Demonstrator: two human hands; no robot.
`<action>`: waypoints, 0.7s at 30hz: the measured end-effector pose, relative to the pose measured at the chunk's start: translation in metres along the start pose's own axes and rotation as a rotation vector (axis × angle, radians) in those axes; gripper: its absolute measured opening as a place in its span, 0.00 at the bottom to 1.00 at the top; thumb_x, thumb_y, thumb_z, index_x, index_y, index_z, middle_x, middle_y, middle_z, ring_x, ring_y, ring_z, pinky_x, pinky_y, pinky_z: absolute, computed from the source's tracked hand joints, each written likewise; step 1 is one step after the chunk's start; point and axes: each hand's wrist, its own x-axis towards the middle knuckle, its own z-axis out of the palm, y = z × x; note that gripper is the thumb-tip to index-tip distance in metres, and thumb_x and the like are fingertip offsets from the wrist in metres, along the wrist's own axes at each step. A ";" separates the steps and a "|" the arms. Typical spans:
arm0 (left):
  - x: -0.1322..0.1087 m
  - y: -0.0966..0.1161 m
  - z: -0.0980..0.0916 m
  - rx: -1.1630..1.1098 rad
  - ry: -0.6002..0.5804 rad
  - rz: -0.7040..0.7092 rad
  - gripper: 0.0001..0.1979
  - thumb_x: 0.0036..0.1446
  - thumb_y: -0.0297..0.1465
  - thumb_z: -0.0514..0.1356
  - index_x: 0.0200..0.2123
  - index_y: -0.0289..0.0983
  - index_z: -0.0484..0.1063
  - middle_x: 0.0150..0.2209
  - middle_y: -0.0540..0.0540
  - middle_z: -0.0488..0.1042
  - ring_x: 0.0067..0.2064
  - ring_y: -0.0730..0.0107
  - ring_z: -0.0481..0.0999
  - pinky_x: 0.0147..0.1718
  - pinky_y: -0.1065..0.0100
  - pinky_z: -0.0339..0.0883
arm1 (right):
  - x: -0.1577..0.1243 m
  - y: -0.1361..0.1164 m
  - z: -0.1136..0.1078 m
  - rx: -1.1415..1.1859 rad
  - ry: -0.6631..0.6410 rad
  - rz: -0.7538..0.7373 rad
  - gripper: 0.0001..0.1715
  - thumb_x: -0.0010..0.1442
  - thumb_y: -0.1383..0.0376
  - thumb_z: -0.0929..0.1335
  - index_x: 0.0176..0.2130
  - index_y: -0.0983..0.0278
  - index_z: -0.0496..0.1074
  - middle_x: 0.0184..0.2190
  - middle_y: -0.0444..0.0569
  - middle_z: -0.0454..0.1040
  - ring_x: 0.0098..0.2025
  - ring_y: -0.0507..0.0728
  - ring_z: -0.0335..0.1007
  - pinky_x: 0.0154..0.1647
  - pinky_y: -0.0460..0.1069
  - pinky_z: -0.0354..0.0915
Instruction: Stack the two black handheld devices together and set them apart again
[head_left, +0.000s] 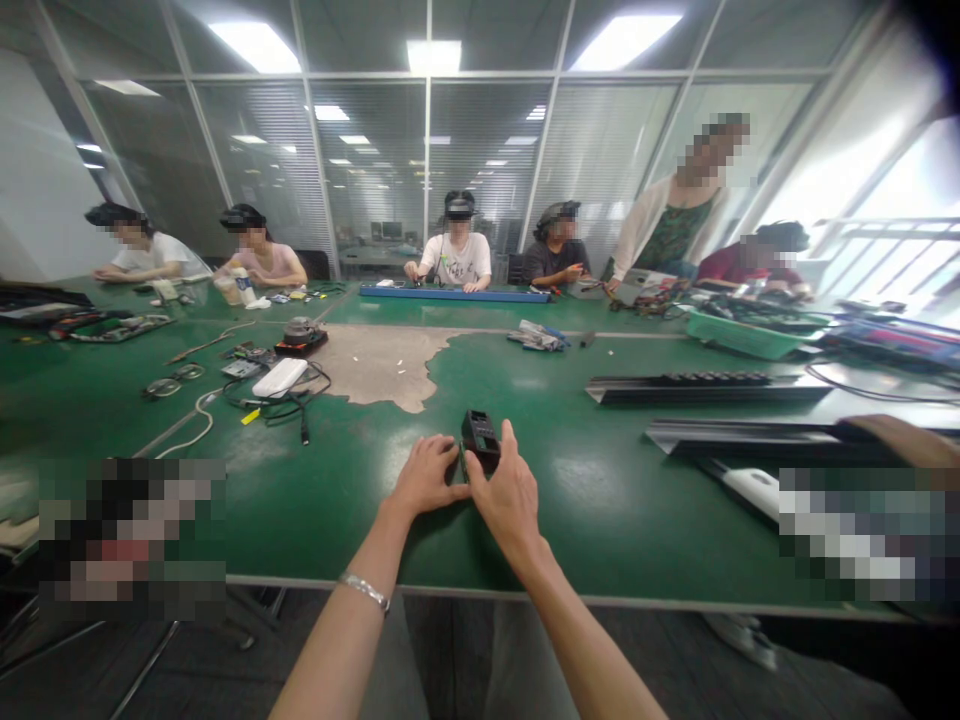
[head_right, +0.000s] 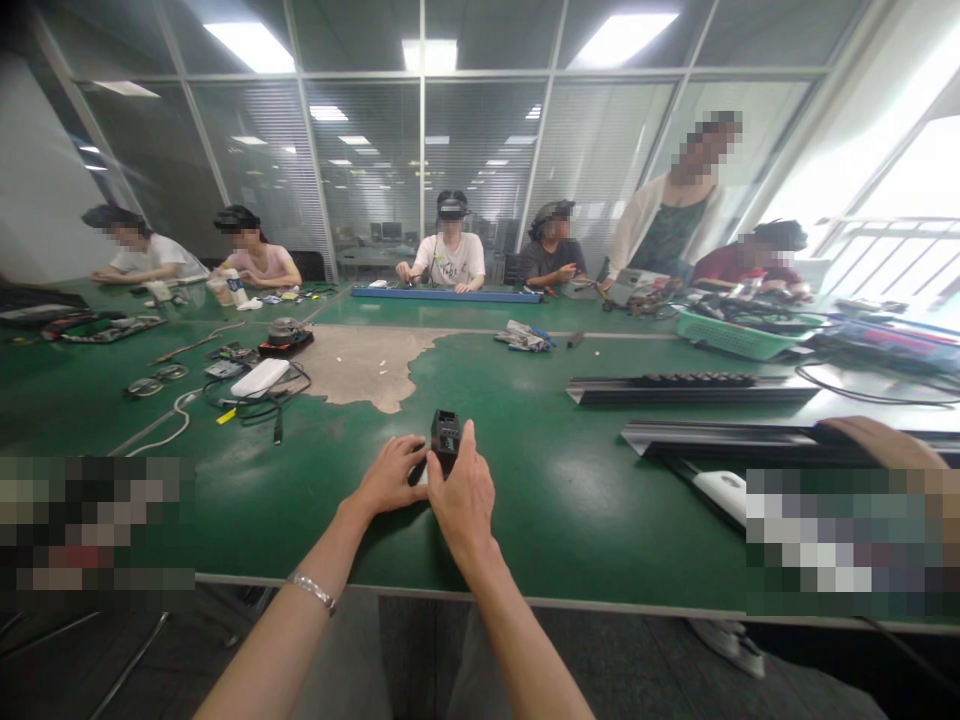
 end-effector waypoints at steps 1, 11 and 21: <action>0.000 0.000 0.000 -0.002 0.001 0.000 0.33 0.56 0.51 0.66 0.60 0.42 0.69 0.64 0.39 0.66 0.66 0.46 0.62 0.66 0.45 0.51 | 0.000 -0.002 0.000 -0.013 -0.007 -0.006 0.45 0.66 0.54 0.64 0.71 0.76 0.49 0.52 0.68 0.75 0.50 0.68 0.75 0.50 0.58 0.68; 0.002 0.002 -0.003 -0.015 0.010 0.015 0.32 0.55 0.42 0.66 0.61 0.40 0.67 0.64 0.38 0.67 0.65 0.48 0.63 0.65 0.48 0.54 | -0.010 0.000 0.006 -0.082 -0.060 -0.001 0.44 0.66 0.56 0.65 0.70 0.76 0.50 0.48 0.66 0.77 0.47 0.68 0.76 0.48 0.57 0.69; 0.003 -0.001 0.003 -0.025 0.003 -0.014 0.42 0.51 0.43 0.65 0.66 0.34 0.59 0.66 0.34 0.64 0.67 0.47 0.61 0.67 0.47 0.50 | -0.024 0.023 0.027 -0.055 -0.044 -0.075 0.44 0.65 0.56 0.65 0.70 0.76 0.50 0.56 0.68 0.73 0.52 0.69 0.73 0.52 0.61 0.69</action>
